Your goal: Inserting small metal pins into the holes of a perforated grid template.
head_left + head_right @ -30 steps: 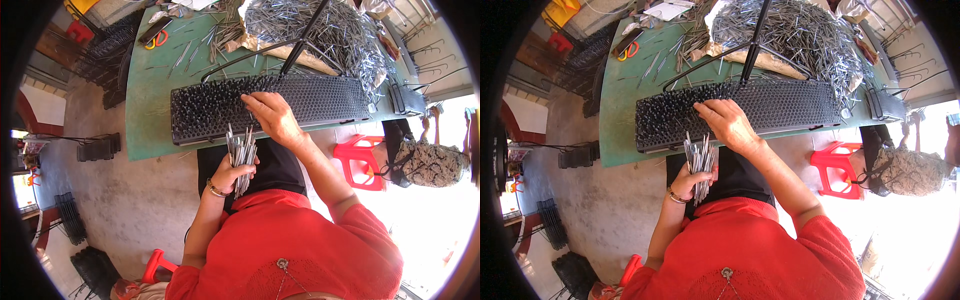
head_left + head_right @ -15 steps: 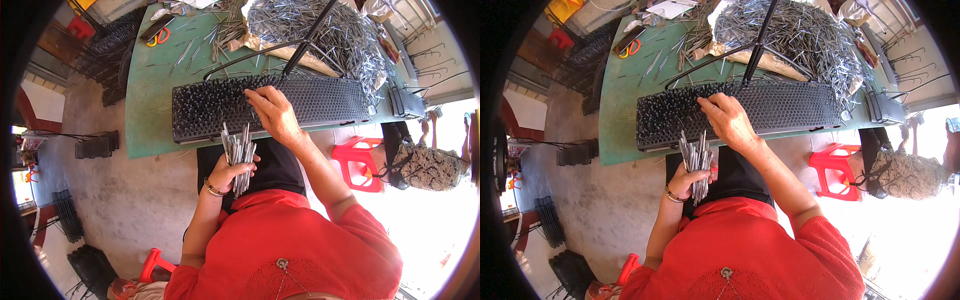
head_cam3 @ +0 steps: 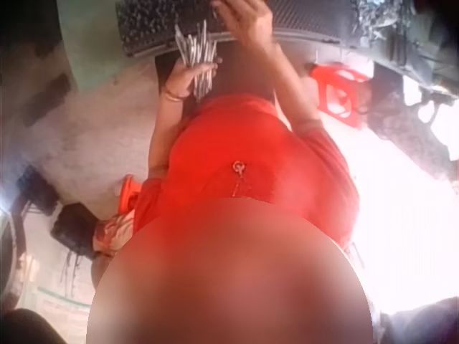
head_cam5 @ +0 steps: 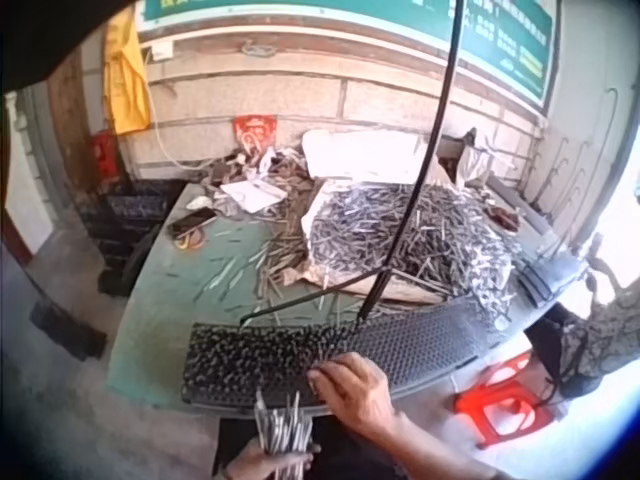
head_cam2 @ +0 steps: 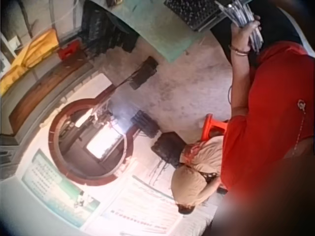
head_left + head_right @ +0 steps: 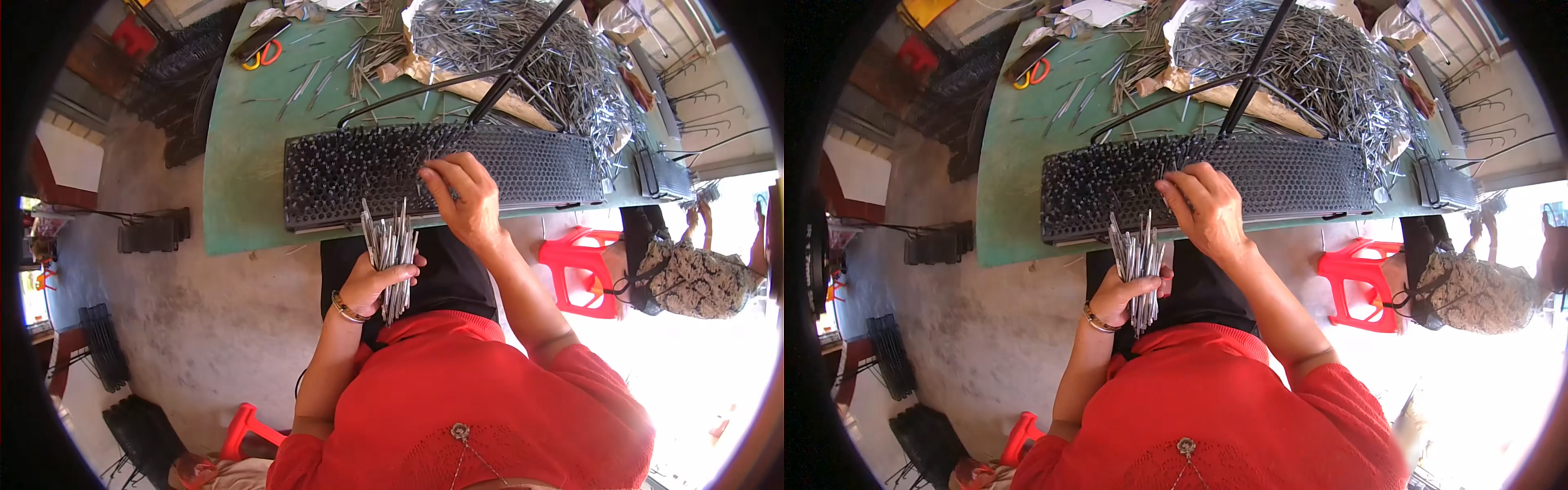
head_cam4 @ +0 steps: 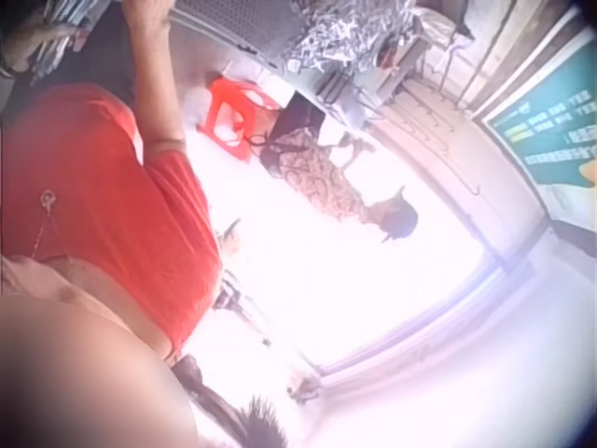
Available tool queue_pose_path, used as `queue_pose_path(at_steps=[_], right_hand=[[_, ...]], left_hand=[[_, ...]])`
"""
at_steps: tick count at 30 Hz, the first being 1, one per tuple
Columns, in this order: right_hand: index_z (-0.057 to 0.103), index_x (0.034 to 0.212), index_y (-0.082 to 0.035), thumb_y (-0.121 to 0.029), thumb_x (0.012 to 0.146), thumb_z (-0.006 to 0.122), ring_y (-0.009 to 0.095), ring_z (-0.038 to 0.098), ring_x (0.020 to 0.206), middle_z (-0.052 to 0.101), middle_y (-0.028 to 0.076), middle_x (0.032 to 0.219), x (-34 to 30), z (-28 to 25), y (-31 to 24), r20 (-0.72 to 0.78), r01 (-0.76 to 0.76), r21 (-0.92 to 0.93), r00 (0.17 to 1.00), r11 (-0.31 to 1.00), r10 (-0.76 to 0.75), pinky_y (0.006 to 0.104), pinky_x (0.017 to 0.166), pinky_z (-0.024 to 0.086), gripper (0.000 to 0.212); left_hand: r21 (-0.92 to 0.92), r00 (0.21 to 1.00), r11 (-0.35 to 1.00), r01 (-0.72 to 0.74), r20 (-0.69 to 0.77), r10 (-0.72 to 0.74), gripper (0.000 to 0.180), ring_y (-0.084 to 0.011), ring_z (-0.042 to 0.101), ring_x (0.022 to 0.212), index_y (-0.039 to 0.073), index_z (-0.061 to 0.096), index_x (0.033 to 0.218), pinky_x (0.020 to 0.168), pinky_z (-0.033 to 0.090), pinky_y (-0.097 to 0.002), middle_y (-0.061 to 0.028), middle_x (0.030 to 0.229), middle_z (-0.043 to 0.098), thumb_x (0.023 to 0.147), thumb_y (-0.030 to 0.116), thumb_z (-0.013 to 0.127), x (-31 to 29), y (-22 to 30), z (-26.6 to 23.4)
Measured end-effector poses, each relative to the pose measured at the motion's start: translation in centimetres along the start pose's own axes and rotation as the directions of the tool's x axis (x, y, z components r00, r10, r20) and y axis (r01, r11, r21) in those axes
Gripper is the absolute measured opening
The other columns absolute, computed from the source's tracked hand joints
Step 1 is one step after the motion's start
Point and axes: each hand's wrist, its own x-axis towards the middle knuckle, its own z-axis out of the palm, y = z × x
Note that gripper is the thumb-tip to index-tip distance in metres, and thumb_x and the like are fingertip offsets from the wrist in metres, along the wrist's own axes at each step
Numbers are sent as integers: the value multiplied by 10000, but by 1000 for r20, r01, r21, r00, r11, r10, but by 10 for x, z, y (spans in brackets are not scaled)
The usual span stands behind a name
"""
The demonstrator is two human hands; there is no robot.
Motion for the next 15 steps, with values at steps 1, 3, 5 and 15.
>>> queue_pose_path(at_steps=[1, 3, 5, 15], right_hand=[[668, 922, -26, -126, 775, 710, 256, 581, 658, 586, 86, 799, -3, -5, -5, 93, -140, 1, 986, 990, 139, 349, 596, 473, 183], [670, 794, -17, -166, 775, 725, 219, 578, 537, 599, 73, 736, -7, -5, -10, 184, -264, -76, 944, 962, 274, 324, 505, 472, 160], [669, 796, -16, -169, 787, 715, 213, 581, 539, 598, 73, 740, -14, 2, -4, 199, -232, -112, 947, 966, 251, 317, 505, 471, 161], [638, 864, 16, 23, 784, 678, 135, 578, 589, 609, 77, 767, 11, -3, -33, -16, -245, 193, 967, 950, 253, 247, 537, 468, 90]], left_hand=[[-5, 1000, 1000, 1, -8, -1, 334, -130, 623, 756, 20, 570, 1085, 659, 515, -260, -95, 954, 659, 771, 36, 681, 0, 0, 0], [8, 1000, 1000, -11, -24, 11, 329, -131, 624, 760, 20, 570, 1084, 665, 517, -262, -96, 956, 659, 773, 33, 676, -1, 2, 3], [23, 999, 1000, -21, -37, 22, 324, -132, 625, 764, 20, 570, 1083, 671, 518, -264, -96, 958, 658, 775, 29, 671, -1, 3, 7], [3, 1000, 1000, -8, 1, 8, 334, -166, 638, 810, -2, 560, 1108, 721, 531, -292, -108, 957, 656, 783, -7, 638, -6, 2, 3]])
